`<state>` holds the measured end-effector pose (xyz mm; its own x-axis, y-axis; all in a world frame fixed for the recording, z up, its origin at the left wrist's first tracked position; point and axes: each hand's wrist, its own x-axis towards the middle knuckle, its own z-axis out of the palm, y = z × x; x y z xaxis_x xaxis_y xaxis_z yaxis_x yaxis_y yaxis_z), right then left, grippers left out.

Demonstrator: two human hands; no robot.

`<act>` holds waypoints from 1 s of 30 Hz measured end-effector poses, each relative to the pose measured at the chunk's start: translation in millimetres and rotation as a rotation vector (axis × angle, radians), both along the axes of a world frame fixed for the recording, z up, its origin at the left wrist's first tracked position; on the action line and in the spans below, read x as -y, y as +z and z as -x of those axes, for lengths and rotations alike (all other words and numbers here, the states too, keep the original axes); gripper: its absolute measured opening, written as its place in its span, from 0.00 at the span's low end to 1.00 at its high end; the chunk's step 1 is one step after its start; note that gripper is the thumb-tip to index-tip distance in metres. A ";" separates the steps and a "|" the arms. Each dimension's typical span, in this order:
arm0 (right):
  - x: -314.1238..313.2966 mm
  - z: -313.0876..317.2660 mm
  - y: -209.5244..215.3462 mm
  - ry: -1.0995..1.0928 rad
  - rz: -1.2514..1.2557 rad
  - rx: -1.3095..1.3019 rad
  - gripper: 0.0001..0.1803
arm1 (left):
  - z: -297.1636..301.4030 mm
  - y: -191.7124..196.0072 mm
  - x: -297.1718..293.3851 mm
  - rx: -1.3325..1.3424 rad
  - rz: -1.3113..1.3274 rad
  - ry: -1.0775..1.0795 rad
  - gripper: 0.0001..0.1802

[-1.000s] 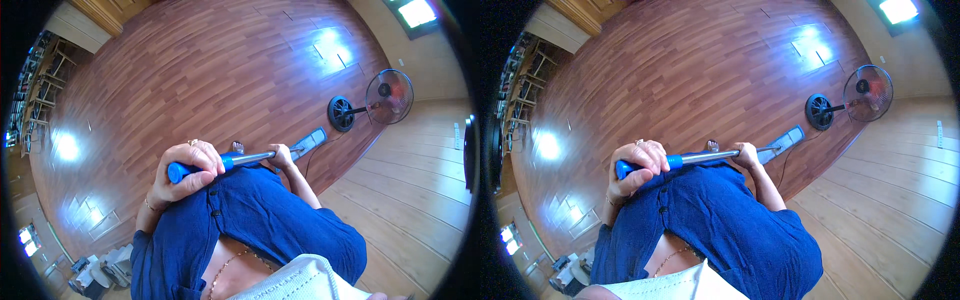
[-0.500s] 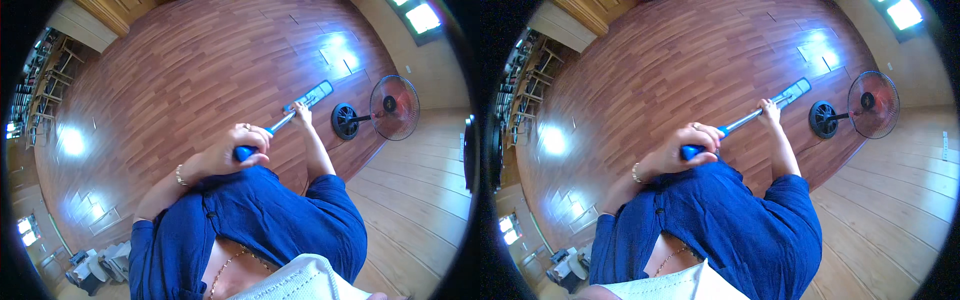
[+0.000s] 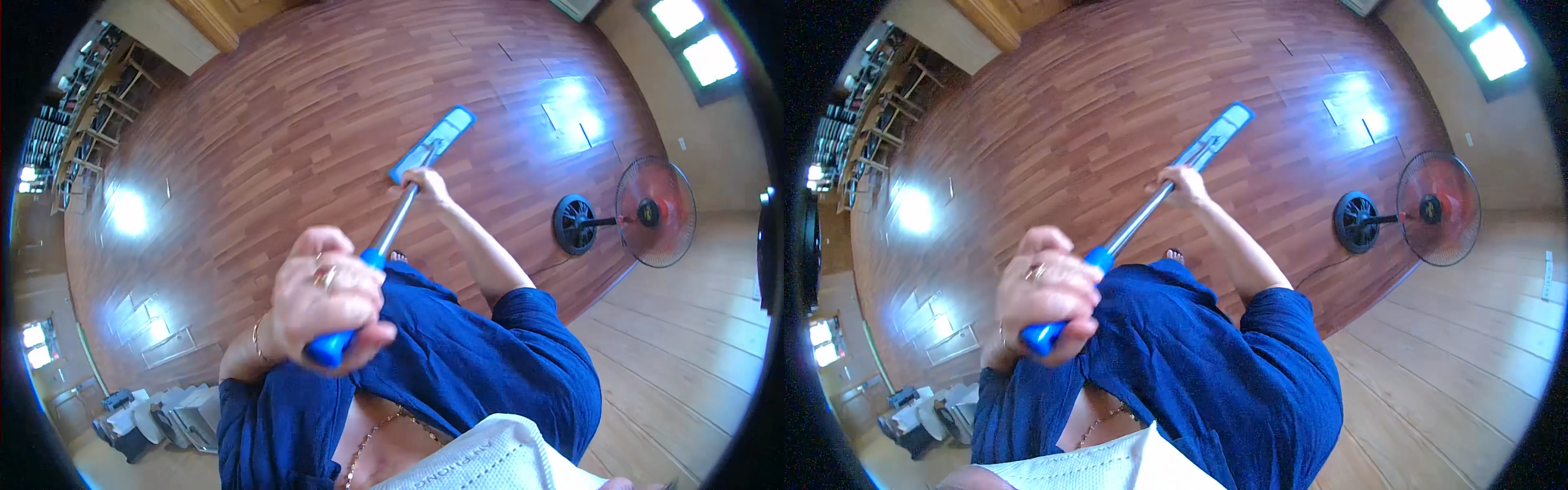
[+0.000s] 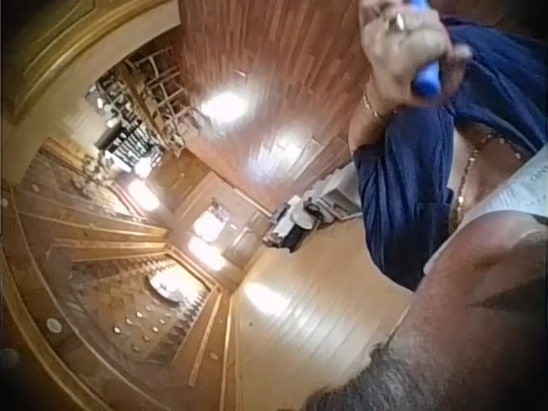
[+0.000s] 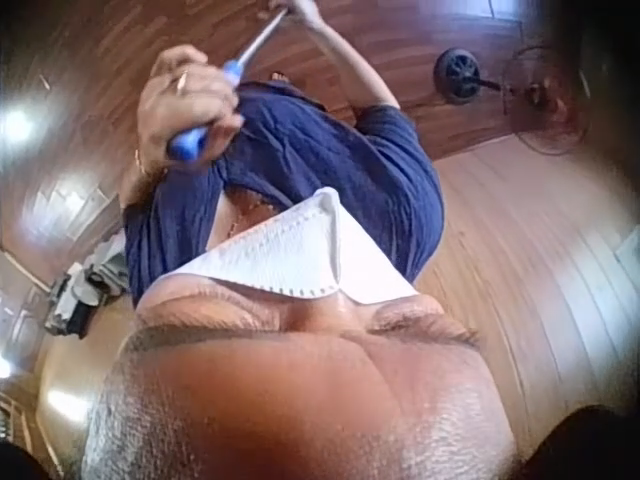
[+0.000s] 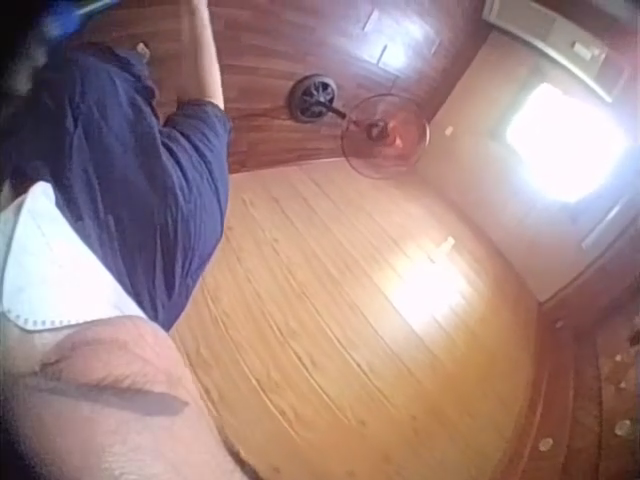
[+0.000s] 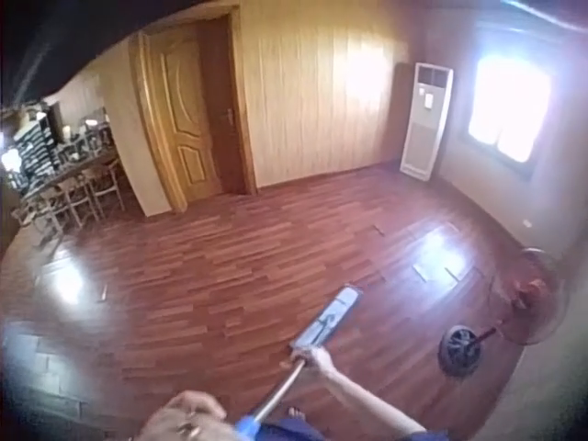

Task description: Mopping the wooden floor of a large showroom using a flat mop.

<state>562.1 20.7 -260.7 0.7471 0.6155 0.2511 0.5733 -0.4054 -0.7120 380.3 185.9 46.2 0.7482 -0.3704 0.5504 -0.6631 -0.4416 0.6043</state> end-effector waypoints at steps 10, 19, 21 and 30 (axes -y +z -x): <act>-166.5 129.4 29.0 0.927 0.023 -0.254 0.11 | 98.8 73.1 -48.9 -0.045 0.092 -0.284 0.10; -228.8 183.8 45.5 1.272 0.141 -0.269 0.10 | 144.9 61.5 -54.0 0.101 0.117 -0.020 0.06; -223.2 174.1 59.8 1.260 0.164 -0.255 0.10 | 152.2 73.2 -60.6 0.000 0.103 0.043 0.06; -131.3 72.6 27.4 0.888 0.170 -0.149 0.10 | 114.4 36.2 -87.4 -0.055 0.123 -0.164 0.22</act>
